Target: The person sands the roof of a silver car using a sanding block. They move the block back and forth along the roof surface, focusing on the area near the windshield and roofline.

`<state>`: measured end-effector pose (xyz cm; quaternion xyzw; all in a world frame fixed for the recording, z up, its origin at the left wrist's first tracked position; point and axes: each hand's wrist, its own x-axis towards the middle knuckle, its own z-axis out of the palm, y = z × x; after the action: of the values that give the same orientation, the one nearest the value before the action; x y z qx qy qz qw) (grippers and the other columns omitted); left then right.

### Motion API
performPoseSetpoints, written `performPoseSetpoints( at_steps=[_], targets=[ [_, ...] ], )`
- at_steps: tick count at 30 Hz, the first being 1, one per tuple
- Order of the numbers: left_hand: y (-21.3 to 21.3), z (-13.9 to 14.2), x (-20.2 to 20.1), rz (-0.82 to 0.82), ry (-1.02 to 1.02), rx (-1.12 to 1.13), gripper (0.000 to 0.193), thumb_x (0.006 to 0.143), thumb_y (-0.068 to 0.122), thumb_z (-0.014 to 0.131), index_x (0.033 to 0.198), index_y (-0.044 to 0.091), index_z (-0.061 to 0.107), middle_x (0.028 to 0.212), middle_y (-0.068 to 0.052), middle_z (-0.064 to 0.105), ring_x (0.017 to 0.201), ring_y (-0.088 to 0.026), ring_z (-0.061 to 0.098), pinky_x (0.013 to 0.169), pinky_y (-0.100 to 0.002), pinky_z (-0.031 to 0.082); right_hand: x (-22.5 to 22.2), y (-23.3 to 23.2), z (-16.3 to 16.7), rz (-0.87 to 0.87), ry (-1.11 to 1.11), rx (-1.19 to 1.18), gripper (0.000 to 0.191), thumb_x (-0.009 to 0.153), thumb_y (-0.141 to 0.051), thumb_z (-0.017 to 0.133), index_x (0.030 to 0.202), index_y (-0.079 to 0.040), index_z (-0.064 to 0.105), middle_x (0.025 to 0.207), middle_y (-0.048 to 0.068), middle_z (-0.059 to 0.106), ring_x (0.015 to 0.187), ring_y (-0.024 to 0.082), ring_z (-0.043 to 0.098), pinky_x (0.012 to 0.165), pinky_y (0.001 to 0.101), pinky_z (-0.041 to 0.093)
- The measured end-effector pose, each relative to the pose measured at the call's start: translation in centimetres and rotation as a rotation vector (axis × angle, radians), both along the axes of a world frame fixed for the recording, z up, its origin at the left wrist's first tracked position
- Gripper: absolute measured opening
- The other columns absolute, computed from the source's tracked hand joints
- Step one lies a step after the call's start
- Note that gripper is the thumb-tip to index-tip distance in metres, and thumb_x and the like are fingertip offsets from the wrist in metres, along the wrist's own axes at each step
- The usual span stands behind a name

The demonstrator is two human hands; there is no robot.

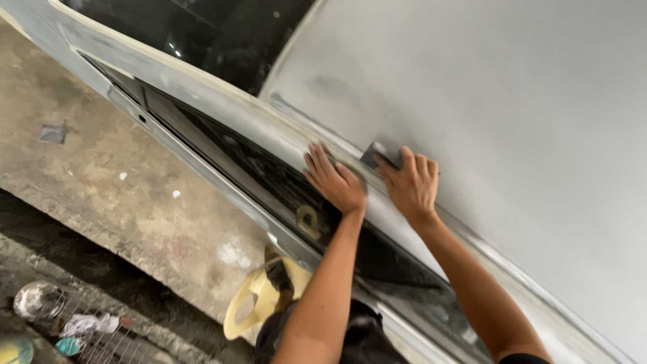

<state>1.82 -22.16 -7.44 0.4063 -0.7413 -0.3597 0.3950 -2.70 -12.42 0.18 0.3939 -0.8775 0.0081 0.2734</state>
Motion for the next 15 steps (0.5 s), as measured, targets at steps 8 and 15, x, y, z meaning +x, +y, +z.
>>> performPoseSetpoints(
  at_steps=[8, 15],
  targets=[
    [0.1, 0.8, 0.7, -0.021, -0.008, 0.040, 0.054, 0.109, 0.031, 0.030, 0.153, 0.003, 0.046, 0.163, -0.017, 0.043, 0.157, -0.039, 0.029, 0.129, -0.062, 0.015, -0.9, -3.7, -1.0, 0.023, -0.041, -0.006, 0.035, 0.093, -0.042, 0.074, 0.128, -0.037, 0.077, 0.122, 0.004, 0.055, 0.103, 0.023, 0.054, 0.087, 0.0392, 0.042],
    [-0.1, 0.5, 0.1, -0.017, -0.003, 0.041, 0.054, 0.108, 0.029, 0.030, 0.153, 0.004, 0.047, 0.162, -0.018, 0.044, 0.156, -0.040, 0.031, 0.128, -0.062, 0.014, -1.6, -6.2, 0.6, 0.054, -0.037, 0.029, 0.030, 0.092, -0.041, 0.072, 0.122, -0.038, 0.078, 0.118, 0.006, 0.057, 0.100, 0.024, 0.054, 0.086, 0.0399, 0.043]
  ],
)
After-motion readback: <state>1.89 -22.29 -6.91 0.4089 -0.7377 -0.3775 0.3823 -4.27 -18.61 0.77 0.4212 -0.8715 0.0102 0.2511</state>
